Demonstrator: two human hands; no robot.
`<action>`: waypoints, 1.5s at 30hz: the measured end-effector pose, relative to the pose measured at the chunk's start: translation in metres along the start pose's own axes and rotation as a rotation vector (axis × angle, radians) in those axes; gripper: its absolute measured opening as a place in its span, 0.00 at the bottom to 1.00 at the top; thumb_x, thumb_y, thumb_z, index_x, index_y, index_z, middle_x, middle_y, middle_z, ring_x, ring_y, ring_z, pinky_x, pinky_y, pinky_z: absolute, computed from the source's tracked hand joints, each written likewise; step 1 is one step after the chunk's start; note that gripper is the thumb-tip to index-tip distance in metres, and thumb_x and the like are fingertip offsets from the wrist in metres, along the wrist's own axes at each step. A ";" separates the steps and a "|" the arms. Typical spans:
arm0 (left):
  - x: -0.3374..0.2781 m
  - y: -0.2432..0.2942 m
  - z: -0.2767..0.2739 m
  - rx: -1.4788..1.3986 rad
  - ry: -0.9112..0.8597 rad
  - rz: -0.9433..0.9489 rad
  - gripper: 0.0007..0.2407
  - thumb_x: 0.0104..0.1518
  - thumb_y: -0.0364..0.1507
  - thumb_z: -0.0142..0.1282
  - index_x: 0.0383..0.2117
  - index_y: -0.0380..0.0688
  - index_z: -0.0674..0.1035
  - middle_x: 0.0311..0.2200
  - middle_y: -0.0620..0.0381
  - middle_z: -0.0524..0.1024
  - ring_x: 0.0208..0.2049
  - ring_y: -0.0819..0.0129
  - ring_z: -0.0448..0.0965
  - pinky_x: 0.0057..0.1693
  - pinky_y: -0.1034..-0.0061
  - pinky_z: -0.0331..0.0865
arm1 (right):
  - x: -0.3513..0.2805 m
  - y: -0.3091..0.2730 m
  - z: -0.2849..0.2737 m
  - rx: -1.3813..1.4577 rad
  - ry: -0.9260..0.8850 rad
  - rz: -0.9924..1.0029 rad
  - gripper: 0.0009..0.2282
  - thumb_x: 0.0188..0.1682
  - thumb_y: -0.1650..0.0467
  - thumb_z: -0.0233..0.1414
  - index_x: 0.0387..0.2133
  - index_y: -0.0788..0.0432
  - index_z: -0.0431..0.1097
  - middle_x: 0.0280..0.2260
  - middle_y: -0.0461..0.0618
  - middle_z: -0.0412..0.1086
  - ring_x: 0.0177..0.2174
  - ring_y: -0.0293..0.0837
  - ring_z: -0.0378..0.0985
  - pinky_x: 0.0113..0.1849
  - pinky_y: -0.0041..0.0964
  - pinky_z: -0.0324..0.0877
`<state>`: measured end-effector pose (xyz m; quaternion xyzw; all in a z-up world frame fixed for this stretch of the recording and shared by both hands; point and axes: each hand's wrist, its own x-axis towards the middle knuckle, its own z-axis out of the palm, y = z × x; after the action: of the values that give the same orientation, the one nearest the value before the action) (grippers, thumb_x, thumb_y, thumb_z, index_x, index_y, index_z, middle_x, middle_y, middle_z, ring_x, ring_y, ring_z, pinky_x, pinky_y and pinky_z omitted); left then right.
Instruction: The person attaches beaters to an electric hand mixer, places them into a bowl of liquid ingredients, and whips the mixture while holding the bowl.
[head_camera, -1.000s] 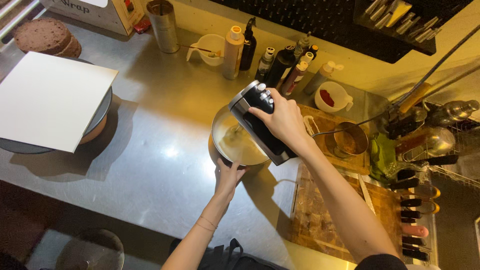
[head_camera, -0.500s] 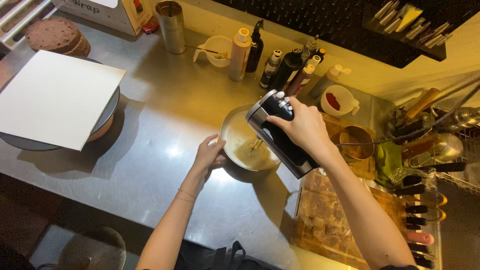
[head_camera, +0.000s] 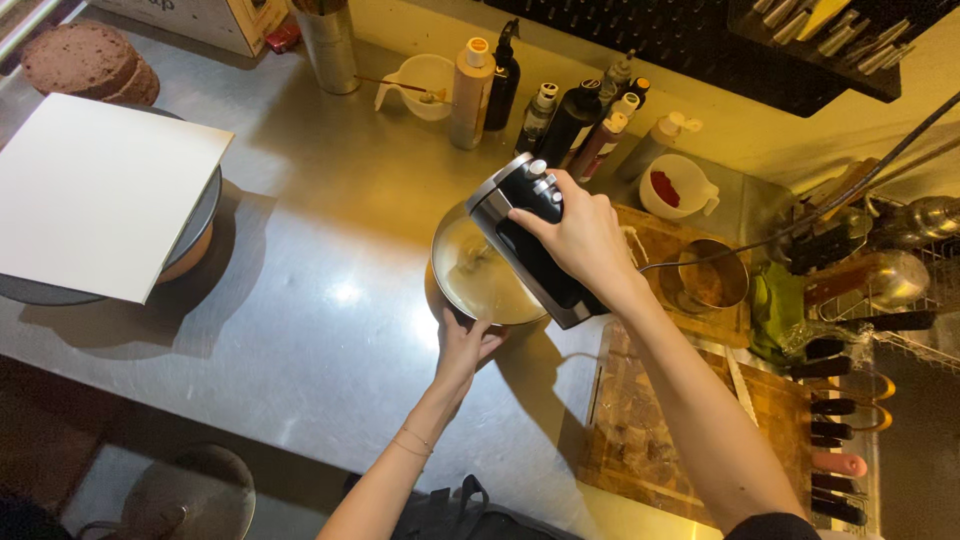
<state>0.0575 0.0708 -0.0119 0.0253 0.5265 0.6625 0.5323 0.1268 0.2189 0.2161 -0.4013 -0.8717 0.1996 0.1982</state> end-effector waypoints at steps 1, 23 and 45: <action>0.001 0.003 -0.004 -0.009 -0.048 0.051 0.30 0.58 0.28 0.56 0.64 0.44 0.52 0.53 0.43 0.71 0.46 0.56 0.81 0.52 0.66 0.80 | -0.005 -0.002 -0.003 0.012 -0.028 -0.016 0.26 0.42 0.56 0.62 0.50 0.57 0.72 0.31 0.64 0.78 0.33 0.62 0.82 0.36 0.52 0.76; 0.066 -0.009 -0.045 0.326 0.143 0.525 0.30 0.69 0.33 0.62 0.71 0.38 0.56 0.67 0.38 0.62 0.64 0.58 0.68 0.62 0.70 0.67 | -0.004 0.000 -0.009 -0.027 0.010 0.039 0.27 0.43 0.56 0.63 0.52 0.57 0.72 0.30 0.66 0.77 0.32 0.62 0.81 0.36 0.51 0.75; 0.040 -0.007 -0.045 0.101 0.129 0.297 0.29 0.64 0.35 0.58 0.67 0.35 0.61 0.63 0.43 0.65 0.55 0.61 0.72 0.54 0.73 0.73 | -0.008 0.000 -0.012 -0.026 -0.016 0.074 0.27 0.43 0.56 0.63 0.52 0.58 0.71 0.30 0.64 0.78 0.31 0.60 0.83 0.35 0.49 0.76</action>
<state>0.0183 0.0688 -0.0579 0.0870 0.5828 0.7068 0.3914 0.1375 0.2149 0.2250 -0.4344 -0.8602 0.1988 0.1786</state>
